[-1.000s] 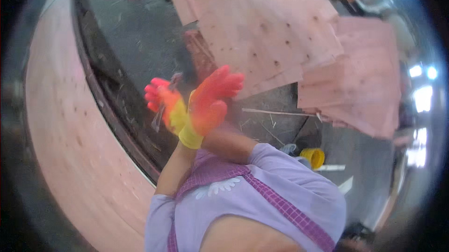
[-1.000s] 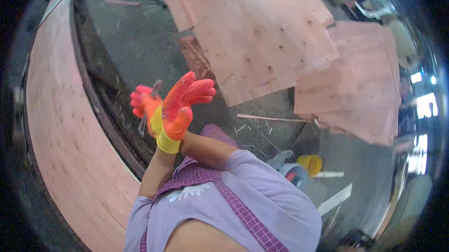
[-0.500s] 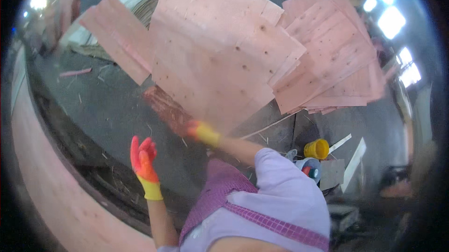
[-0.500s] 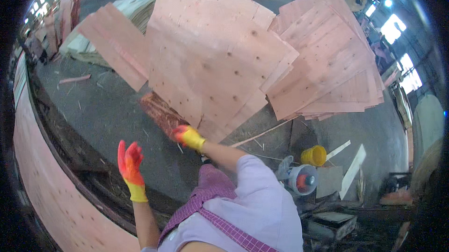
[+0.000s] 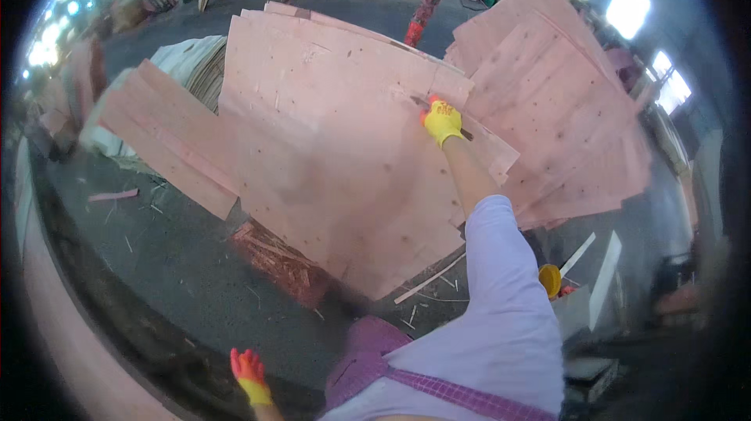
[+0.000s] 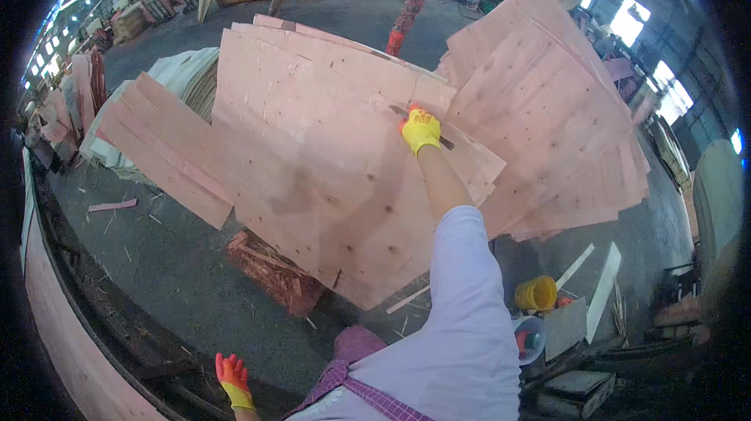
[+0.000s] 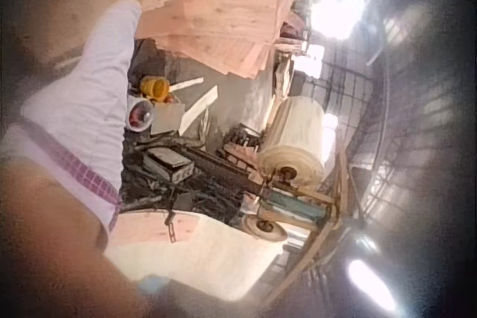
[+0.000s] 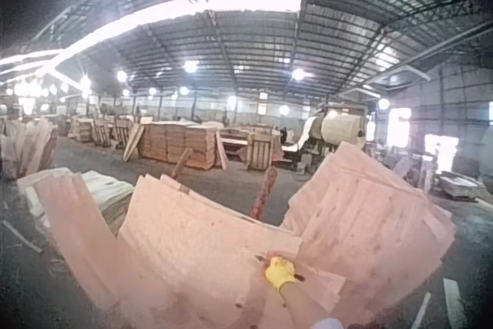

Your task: The person picks up wood veneer sheets from a stack, places and aligns them onto a panel, and cuts the edges using a knife.

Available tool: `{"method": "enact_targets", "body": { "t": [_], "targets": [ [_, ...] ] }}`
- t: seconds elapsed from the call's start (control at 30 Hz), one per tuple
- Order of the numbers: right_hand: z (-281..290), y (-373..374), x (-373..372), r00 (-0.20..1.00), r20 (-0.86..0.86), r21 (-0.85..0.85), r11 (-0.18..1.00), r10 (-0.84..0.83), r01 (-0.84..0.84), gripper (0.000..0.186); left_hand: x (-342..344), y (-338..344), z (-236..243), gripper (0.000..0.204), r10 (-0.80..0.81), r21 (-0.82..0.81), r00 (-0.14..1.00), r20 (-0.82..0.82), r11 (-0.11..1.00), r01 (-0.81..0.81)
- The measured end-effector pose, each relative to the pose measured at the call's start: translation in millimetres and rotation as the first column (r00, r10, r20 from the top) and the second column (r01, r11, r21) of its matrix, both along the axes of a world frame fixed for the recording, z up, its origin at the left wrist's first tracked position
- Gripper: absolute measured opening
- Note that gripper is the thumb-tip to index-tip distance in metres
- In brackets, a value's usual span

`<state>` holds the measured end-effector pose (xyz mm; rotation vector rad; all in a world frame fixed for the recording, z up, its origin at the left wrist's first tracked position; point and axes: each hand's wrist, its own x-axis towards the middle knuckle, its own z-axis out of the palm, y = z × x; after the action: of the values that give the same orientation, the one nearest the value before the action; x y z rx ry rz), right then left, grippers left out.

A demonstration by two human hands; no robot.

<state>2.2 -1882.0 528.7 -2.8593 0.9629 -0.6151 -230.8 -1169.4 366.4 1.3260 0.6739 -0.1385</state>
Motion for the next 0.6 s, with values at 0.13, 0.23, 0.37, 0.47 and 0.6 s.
{"method": "enact_targets", "body": {
  "t": [0.13, 0.23, 0.37, 0.47, 0.6],
  "targets": [
    [2.2, -4.6, 22.5, 0.998, -0.040, -0.155, 0.987, -0.041, 0.034, 0.038, 6.0, 30.6, -43.8, 0.059, 0.044, -0.051, 0.997, -0.061, 0.998, -0.047],
    [34.5, -7.0, 23.7, 0.980, -0.199, 0.018, 1.000, -0.009, 0.013, 0.040, 14.7, 29.6, -53.2, 0.060, 0.072, -0.107, 0.994, -0.084, 0.991, -0.081],
    [46.4, -4.1, 26.8, 0.888, -0.423, 0.022, 0.981, 0.182, -0.191, 0.048, 35.0, 31.8, -59.6, 0.061, 0.105, -0.163, 0.990, -0.097, 0.979, -0.120],
    [28.3, 4.1, 22.0, 0.921, -0.317, 0.039, 0.973, 0.227, -0.227, 0.051, 55.3, 39.2, -61.7, 0.058, 0.086, -0.219, 0.995, -0.045, 0.971, -0.093],
    [6.7, 20.1, 11.6, 0.959, -0.238, 0.245, 0.965, 0.150, -0.090, 0.053, 84.1, 59.2, -61.5, 0.060, 0.041, -0.185, 0.999, -0.020, 0.982, -0.044]
  ]
}}
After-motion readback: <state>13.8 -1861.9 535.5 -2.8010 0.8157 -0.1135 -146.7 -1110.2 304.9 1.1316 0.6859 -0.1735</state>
